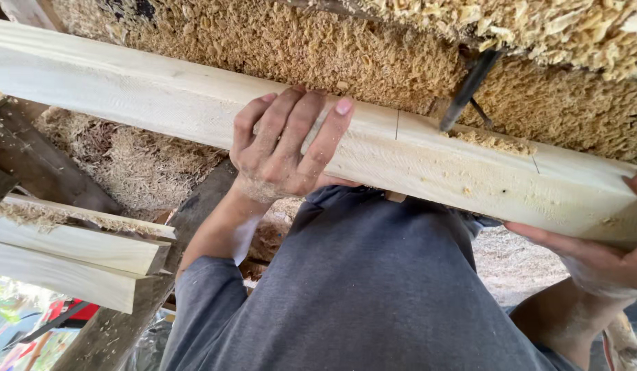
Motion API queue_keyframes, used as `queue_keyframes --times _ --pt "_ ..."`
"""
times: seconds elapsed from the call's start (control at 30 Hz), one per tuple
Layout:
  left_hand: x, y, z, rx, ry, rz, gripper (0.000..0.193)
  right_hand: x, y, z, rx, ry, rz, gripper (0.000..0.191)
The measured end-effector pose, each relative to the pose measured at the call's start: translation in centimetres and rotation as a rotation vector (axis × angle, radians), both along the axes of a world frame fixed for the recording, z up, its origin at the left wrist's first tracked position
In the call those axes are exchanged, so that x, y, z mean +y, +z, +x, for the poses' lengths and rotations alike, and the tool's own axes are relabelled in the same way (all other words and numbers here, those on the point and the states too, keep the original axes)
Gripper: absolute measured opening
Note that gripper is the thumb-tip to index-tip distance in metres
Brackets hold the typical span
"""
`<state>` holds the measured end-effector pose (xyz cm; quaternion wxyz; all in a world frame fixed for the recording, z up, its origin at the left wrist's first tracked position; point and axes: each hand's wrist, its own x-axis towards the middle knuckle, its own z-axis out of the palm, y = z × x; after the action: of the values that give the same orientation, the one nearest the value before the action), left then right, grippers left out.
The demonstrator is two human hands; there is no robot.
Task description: The person uses a drawknife to shave and shape a long wooden plank, repeatedly pulling the tool along the wood to remove shavings. The person adjusts the plank's position and continues shaping different sections.
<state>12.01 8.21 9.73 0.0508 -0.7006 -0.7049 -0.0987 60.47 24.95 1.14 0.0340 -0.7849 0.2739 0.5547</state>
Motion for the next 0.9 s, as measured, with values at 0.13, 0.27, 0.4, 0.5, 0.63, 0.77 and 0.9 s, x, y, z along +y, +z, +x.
queue_keyframes --times 0.13,0.27,0.4,0.5,0.63,0.77,0.9 --pt "0.4 0.3 0.0 -0.001 0.016 -0.027 0.071 -0.7 -0.1 1.3 0.043 -0.058 -0.015 0.073" --pt "0.8 0.4 0.1 -0.014 0.022 -0.034 0.065 -1.7 -0.6 3.2 0.195 -0.188 0.007 0.074" --pt "0.8 -0.1 0.2 0.003 0.04 -0.003 0.059 -2.5 -1.0 5.1 0.31 -0.28 0.02 0.076" --pt "0.4 -0.4 0.2 0.009 0.037 -0.019 0.055 -2.5 -1.1 6.1 0.326 -0.251 0.02 0.077" --pt "0.5 -0.4 0.1 -0.013 0.036 -0.017 0.063 -1.8 -1.1 6.3 0.314 -0.165 0.048 0.079" --pt "1.4 -0.1 -0.1 -0.003 0.057 -0.054 0.062 -0.4 -1.0 5.1 0.303 -0.059 0.09 0.08" --pt "2.2 -0.4 -0.3 0.009 0.061 -0.005 0.071 1.9 -0.8 2.7 0.312 0.122 0.205 0.082"
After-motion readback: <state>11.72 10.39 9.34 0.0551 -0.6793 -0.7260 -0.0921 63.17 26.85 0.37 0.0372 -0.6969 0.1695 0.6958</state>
